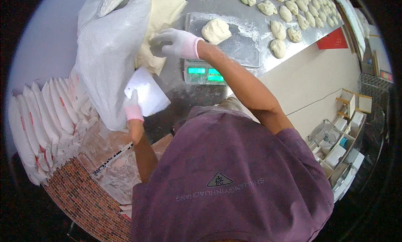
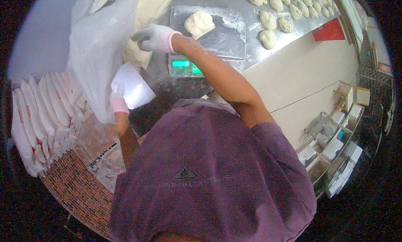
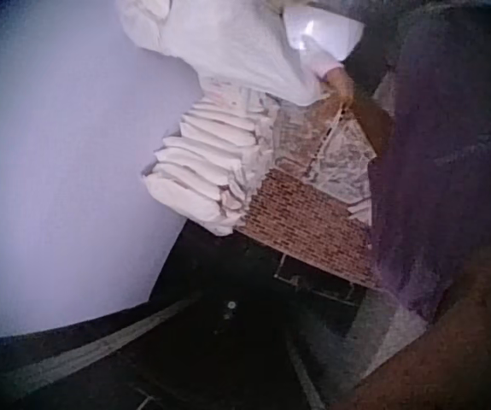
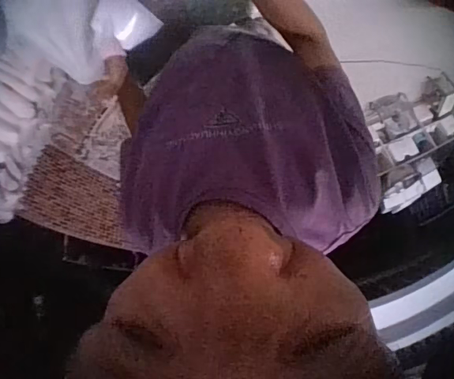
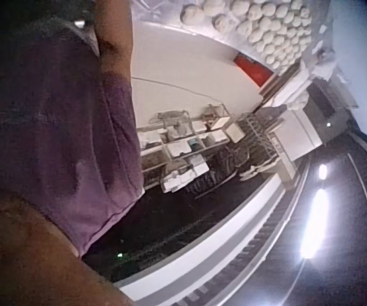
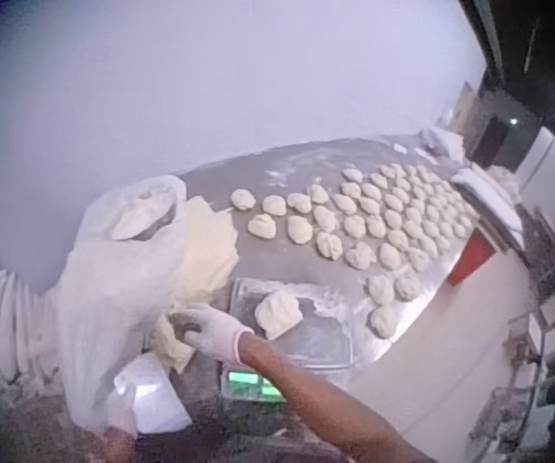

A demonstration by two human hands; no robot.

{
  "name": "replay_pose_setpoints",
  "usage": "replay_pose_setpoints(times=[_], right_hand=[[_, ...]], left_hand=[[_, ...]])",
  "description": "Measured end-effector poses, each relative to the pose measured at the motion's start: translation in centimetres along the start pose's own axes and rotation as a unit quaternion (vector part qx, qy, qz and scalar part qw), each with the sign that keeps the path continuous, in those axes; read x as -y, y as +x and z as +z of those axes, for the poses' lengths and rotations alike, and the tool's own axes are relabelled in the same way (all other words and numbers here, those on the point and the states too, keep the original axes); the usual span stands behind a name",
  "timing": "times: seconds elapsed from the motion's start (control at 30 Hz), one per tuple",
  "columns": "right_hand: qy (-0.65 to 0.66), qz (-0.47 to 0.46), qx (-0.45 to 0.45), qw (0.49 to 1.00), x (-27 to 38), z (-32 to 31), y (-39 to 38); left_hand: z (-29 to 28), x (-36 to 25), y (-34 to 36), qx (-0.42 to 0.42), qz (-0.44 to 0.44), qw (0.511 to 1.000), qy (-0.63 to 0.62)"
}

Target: The person prepares dough by using a scraper to cut pieces from a larger mass, weighing them on a digital scale, and hand-shaping them into small rounds on a metal surface.

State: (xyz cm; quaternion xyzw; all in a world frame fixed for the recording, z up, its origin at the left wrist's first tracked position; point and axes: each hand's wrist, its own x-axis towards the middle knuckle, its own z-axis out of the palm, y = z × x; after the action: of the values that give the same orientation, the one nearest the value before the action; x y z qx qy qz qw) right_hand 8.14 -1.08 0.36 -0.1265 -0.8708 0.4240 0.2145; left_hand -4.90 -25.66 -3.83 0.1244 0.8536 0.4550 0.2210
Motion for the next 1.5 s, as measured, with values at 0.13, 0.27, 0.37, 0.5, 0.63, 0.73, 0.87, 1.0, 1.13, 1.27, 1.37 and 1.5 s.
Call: replay_pose_setpoints(times=[0.13, 0.27, 0.37, 0.5, 0.63, 0.73, 0.87, 1.0, 1.13, 1.27, 1.37, 1.5], right_hand=[[0.046, 0.083, -0.059, 0.994, -2.7, -1.7, -2.6], [0.108, 0.139, -0.2, 0.964, -5.1, -5.3, -7.6], [0.128, 0.212, -0.301, 0.921, -6.1, -8.2, -11.9], [0.223, 0.261, -0.341, 0.875, -7.4, -7.9, -14.9], [0.194, 0.249, -0.29, 0.903, -8.8, -5.5, -15.0], [0.21, 0.254, -0.27, 0.905, -8.5, -4.0, -14.0], [0.166, 0.262, -0.22, 0.925, -6.2, -2.8, -13.1], [0.192, 0.265, -0.166, 0.93, -5.3, -1.3, -12.5], [0.211, 0.258, -0.099, 0.938, -5.4, 0.9, -11.4], [0.235, 0.275, -0.03, 0.932, -5.0, 2.5, -11.4], [0.309, 0.328, -0.001, 0.893, -3.8, 3.0, -11.5], [0.399, 0.353, 0.009, 0.846, -3.2, 4.5, -11.3]], left_hand=[[2.0, 1.1, -2.0, 0.045, -0.011, 0.996, -0.073], [2.8, -0.1, -2.4, 0.068, -0.026, 0.995, -0.071], [3.3, -1.2, -1.5, 0.084, -0.004, 0.995, -0.046], [3.3, -0.9, 1.4, 0.101, 0.206, 0.97, 0.083], [5.9, -0.1, 6.1, 0.11, 0.324, 0.908, 0.244], [8.6, -1.6, 8.7, 0.12, 0.301, 0.883, 0.34], [11.3, -1.6, 10.3, 0.134, 0.167, 0.89, 0.401], [12.1, -1.7, 11.0, 0.151, 0.161, 0.889, 0.402], [11.0, -1.6, 11.6, 0.269, 0.22, 0.844, 0.408], [7.9, 0.7, 9.5, 0.36, 0.229, 0.828, 0.364], [4.6, 3.0, 8.1, 0.374, 0.319, 0.829, 0.267], [2.1, 0.4, 4.0, 0.351, 0.073, 0.933, -0.019]])
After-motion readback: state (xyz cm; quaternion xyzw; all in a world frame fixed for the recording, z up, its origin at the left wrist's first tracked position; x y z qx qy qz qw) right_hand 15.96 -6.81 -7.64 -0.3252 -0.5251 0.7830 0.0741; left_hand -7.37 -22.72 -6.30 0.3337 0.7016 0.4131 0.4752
